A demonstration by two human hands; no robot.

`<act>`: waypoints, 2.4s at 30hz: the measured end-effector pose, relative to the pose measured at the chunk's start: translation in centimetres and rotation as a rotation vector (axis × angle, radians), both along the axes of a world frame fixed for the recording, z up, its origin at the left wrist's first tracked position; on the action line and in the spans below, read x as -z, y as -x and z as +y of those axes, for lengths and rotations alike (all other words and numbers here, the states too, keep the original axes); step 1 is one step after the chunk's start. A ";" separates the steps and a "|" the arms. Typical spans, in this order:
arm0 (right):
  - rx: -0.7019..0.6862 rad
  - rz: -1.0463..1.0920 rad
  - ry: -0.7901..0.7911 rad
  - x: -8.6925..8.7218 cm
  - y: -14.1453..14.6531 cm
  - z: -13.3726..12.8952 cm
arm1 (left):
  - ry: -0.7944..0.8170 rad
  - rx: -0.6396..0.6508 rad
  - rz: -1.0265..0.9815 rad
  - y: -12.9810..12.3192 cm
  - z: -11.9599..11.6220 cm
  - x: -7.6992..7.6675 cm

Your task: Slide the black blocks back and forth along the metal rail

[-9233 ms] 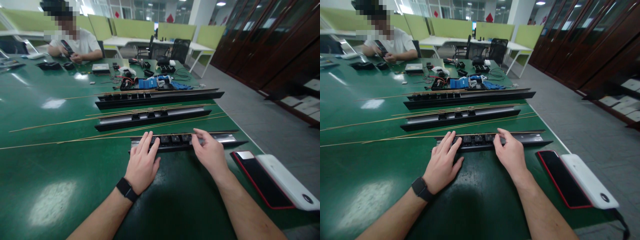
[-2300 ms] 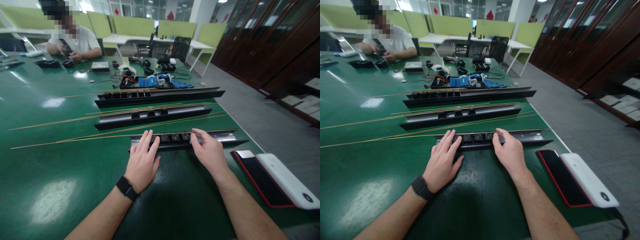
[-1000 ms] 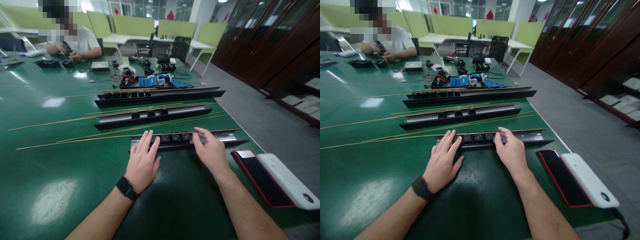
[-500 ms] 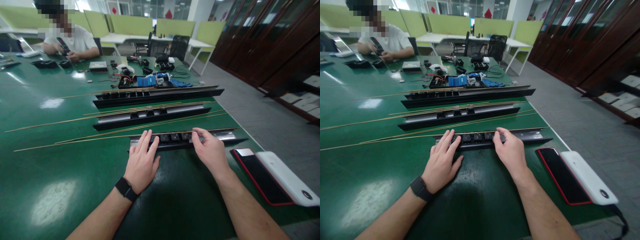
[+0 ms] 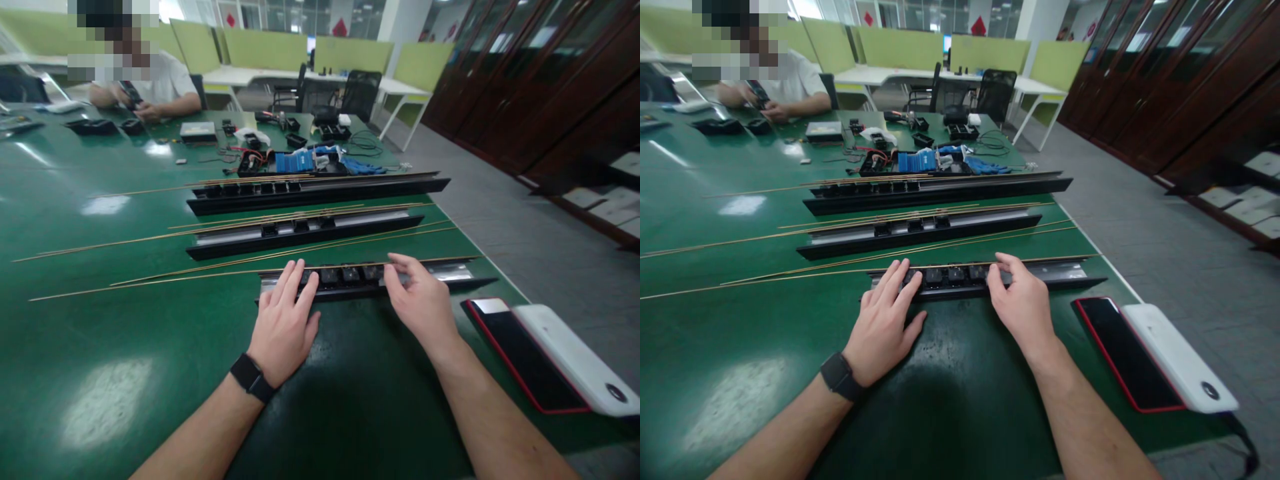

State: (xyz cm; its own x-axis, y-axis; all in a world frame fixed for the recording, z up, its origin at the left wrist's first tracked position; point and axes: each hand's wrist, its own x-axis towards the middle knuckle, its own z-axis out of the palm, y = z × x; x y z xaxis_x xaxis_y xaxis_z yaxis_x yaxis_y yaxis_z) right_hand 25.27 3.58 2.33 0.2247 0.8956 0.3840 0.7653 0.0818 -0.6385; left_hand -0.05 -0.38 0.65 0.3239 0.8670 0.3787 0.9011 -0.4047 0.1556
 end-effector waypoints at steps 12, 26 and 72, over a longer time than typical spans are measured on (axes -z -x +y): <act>0.025 -0.044 0.031 -0.4 0.1 0.0 | 0.013 -0.005 0.008 -0.1 0.0 -0.1; -0.037 -0.018 0.039 -0.4 0.2 -0.2 | 0.010 -0.004 0.007 -0.1 0.0 -0.1; -0.030 -0.011 0.026 -0.4 0.1 -0.2 | -0.001 -0.004 0.015 -0.1 0.0 -0.1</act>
